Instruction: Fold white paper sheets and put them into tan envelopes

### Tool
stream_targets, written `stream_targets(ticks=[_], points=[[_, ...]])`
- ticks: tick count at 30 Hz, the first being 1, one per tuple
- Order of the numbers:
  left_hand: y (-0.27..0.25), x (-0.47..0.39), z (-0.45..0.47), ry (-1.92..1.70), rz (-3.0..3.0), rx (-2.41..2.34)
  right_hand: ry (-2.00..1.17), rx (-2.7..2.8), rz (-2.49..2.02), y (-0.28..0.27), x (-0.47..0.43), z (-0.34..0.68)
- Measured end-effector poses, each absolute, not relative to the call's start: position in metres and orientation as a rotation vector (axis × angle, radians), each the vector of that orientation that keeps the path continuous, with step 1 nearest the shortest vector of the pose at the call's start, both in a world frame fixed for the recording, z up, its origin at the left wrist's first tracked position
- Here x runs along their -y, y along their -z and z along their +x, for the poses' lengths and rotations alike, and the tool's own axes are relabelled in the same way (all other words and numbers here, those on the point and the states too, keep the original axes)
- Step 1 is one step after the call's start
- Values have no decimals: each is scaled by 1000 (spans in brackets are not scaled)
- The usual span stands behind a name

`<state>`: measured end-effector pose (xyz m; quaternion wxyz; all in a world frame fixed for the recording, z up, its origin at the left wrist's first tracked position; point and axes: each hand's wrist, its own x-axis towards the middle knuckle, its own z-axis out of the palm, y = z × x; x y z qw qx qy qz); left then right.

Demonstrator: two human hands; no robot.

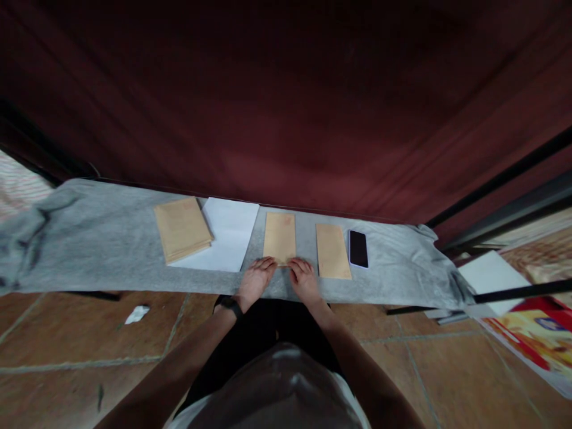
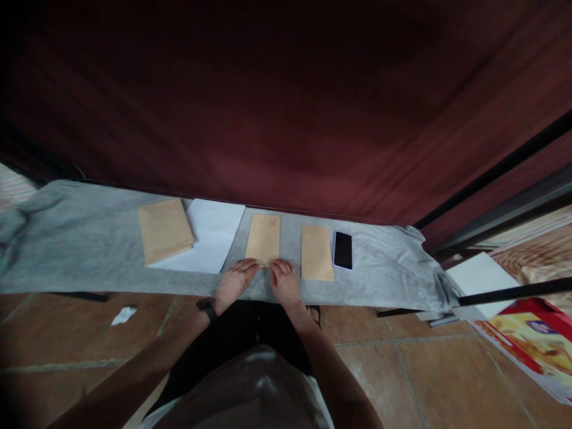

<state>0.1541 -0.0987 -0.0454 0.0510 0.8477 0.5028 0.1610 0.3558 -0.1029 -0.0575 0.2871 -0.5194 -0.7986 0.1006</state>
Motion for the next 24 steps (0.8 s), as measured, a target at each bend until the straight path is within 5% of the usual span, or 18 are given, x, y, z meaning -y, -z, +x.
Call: stream_targets(ticks=[24], points=[[61, -60, 208, -410, 2530, -1634, -266, 2225, -1278, 54, 102, 344]])
